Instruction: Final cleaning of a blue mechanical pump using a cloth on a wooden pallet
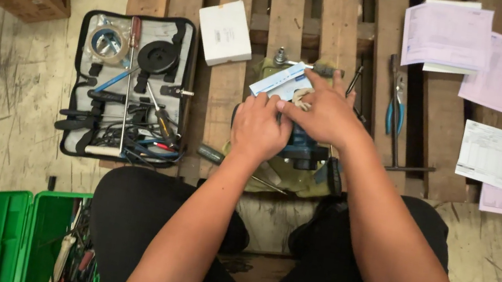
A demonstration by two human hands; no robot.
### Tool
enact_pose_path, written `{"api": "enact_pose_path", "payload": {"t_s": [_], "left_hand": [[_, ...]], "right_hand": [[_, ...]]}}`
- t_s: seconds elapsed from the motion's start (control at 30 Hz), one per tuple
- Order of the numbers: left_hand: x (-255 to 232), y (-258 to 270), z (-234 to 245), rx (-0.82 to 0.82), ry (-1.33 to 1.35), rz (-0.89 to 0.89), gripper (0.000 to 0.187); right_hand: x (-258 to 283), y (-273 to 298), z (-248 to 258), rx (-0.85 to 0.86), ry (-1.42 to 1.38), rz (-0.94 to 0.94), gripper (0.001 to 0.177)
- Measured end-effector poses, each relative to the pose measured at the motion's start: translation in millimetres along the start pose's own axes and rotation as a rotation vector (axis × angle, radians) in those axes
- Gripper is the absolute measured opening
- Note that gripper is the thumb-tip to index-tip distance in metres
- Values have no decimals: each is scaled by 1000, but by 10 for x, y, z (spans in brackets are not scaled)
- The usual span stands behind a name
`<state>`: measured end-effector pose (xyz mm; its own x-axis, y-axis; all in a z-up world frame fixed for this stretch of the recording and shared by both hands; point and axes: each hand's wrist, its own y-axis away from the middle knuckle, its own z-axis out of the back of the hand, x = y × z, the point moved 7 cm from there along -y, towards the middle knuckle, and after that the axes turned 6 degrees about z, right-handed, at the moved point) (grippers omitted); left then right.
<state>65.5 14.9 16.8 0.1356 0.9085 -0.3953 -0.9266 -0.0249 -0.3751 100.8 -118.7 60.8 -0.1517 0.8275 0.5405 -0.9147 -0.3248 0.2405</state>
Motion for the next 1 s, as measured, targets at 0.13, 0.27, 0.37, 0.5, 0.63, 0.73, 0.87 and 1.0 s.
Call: {"api": "enact_pose_path", "payload": {"t_s": [0.13, 0.27, 0.37, 0.5, 0.63, 0.73, 0.87, 1.0], "left_hand": [[1, -1, -17, 23, -10, 3, 30], [-81, -35, 31, 4, -24, -18, 28], [-50, -9, 37, 76, -22, 16, 30], [27, 11, -100, 240, 6, 54, 31], [-81, -12, 43, 240, -17, 61, 29], [-57, -16, -16, 224, -13, 74, 30], [-22, -6, -18, 141, -10, 43, 28], [-8, -1, -20, 65, -19, 13, 27]], "right_hand": [[152, 43, 35, 26, 112, -68, 71], [329, 173, 151, 84, 347, -272, 78], [449, 244, 118, 81, 494, -296, 81], [478, 132, 41, 157, 614, -316, 80], [394, 74, -23, 175, 626, -348, 86], [385, 98, 54, 131, 526, -301, 86], [285, 118, 84, 182, 396, -260, 78], [135, 83, 54, 173, 218, -187, 68]]}}
